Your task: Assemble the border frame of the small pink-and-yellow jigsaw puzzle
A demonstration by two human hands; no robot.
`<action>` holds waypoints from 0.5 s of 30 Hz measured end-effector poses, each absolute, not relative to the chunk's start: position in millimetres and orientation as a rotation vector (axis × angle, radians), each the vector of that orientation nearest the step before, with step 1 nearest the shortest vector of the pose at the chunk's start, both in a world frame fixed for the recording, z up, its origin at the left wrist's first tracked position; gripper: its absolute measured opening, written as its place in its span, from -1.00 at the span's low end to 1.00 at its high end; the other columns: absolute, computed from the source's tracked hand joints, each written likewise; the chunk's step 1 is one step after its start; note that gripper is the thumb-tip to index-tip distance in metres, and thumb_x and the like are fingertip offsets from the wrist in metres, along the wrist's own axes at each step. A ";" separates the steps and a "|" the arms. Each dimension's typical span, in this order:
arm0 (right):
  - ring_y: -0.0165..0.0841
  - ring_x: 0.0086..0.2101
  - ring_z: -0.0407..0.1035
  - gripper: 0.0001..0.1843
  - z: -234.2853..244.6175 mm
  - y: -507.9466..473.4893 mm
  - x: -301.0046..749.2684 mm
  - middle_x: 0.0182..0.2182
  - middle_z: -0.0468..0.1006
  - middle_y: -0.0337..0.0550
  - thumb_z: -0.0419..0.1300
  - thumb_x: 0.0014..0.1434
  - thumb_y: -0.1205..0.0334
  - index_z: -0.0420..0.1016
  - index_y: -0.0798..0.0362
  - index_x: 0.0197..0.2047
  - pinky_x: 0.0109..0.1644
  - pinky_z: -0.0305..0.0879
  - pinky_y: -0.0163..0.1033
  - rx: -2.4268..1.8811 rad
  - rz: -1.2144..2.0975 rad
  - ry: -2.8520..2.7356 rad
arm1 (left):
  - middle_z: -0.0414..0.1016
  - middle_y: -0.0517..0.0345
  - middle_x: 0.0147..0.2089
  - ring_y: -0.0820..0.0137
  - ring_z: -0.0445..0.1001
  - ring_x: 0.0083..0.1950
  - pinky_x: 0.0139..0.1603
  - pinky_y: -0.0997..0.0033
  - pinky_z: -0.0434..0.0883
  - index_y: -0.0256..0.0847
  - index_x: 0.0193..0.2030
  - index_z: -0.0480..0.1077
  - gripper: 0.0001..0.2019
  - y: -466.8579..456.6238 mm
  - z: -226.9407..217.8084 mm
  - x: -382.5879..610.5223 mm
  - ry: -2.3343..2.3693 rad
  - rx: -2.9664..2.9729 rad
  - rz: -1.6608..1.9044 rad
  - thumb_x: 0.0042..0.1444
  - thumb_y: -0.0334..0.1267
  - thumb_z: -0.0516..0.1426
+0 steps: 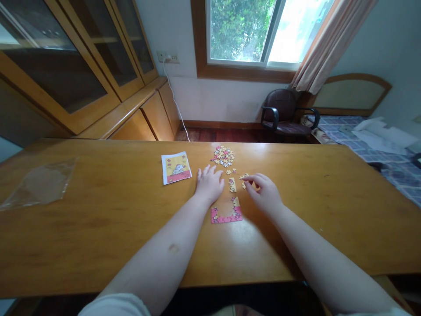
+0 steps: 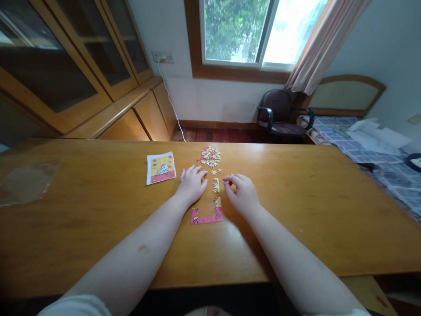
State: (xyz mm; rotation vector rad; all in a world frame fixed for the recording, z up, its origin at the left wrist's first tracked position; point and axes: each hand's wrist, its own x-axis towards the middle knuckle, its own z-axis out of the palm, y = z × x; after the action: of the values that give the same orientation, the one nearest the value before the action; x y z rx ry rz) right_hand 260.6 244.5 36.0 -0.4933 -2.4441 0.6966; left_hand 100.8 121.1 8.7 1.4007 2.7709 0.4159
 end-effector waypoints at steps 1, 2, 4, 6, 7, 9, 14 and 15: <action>-0.34 -0.34 0.39 -0.79 38.5 243.1 258.3 -0.37 0.54 -0.14 0.10 0.23 0.21 0.57 0.03 -0.21 -0.19 0.29 -0.27 -0.492 0.676 -2.504 | 0.30 0.02 0.30 0.13 0.11 0.38 0.39 -0.12 -0.03 -0.08 0.11 0.41 -0.65 120.9 8.4 100.4 2.784 1.388 0.459 0.24 -0.17 -0.01; -0.34 -0.32 0.40 -0.80 39.6 243.4 254.4 -0.36 0.54 -0.15 0.12 0.22 0.22 0.58 0.02 -0.22 -0.17 0.29 -0.27 -0.502 0.648 -2.566 | 0.34 0.03 0.27 0.14 0.15 0.36 0.38 -0.11 0.00 -0.09 0.07 0.44 -0.67 121.0 8.1 100.2 2.795 1.373 0.507 0.23 -0.19 0.00; -0.33 -0.27 0.43 -0.82 38.1 248.9 242.5 -0.32 0.56 -0.14 0.15 0.20 0.25 0.59 0.02 -0.22 -0.12 0.28 -0.27 -0.544 0.578 -2.656 | 0.41 0.05 0.20 0.17 0.22 0.30 0.36 -0.08 0.05 -0.10 0.00 0.47 -0.71 122.1 7.1 99.6 2.809 1.335 0.601 0.21 -0.23 0.02; -0.33 -0.26 0.43 -0.81 33.9 258.3 226.7 -0.27 0.57 -0.14 0.15 0.21 0.25 0.59 0.02 -0.19 -0.10 0.28 -0.28 -0.576 0.516 -2.719 | 0.45 0.07 0.15 0.17 0.27 0.27 0.34 -0.07 0.09 -0.10 -0.05 0.49 -0.74 123.4 6.2 98.6 2.815 1.303 0.675 0.18 -0.25 0.05; -0.34 -0.26 0.44 -0.80 31.6 263.3 218.3 -0.24 0.57 -0.13 0.14 0.22 0.24 0.60 0.02 -0.17 -0.10 0.28 -0.28 -0.599 0.488 -2.743 | 0.47 0.08 0.13 0.17 0.29 0.25 0.34 -0.06 0.10 -0.10 -0.07 0.50 -0.75 123.7 6.0 97.9 2.817 1.294 0.705 0.17 -0.26 0.06; -0.33 -0.23 0.44 -0.78 27.5 271.9 202.0 -0.20 0.57 -0.11 0.13 0.24 0.20 0.60 0.01 -0.15 -0.09 0.27 -0.28 -0.628 0.426 -2.807 | 0.49 0.08 0.09 0.18 0.35 0.19 0.31 0.01 0.15 -0.12 -0.09 0.50 -0.76 123.0 7.0 96.6 2.804 1.295 0.753 0.17 -0.27 0.07; -0.30 -0.17 0.45 -0.76 21.6 280.0 176.0 -0.15 0.56 -0.13 0.20 0.19 0.12 0.61 -0.06 -0.10 -0.06 0.27 -0.30 -0.655 0.413 -2.955 | 0.56 0.08 -0.10 0.32 0.49 -0.06 -0.02 0.34 0.38 -0.16 -0.08 0.48 -0.72 114.7 26.5 112.1 2.613 1.417 0.780 0.26 -0.29 -0.04; -0.31 -0.17 0.45 -0.77 21.0 280.2 173.7 -0.16 0.56 -0.14 0.21 0.18 0.11 0.62 -0.06 -0.13 -0.07 0.27 -0.31 -0.660 0.411 -2.980 | 0.56 0.07 -0.14 0.31 0.50 -0.10 -0.08 0.32 0.39 -0.17 -0.11 0.48 -0.71 113.4 33.2 121.7 2.601 1.466 0.727 0.28 -0.28 -0.06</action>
State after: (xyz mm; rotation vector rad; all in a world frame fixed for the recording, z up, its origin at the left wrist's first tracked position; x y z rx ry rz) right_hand 173.7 280.2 21.0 -0.6603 -2.9805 0.4106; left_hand 121.7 113.4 33.2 1.4661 2.6005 0.7266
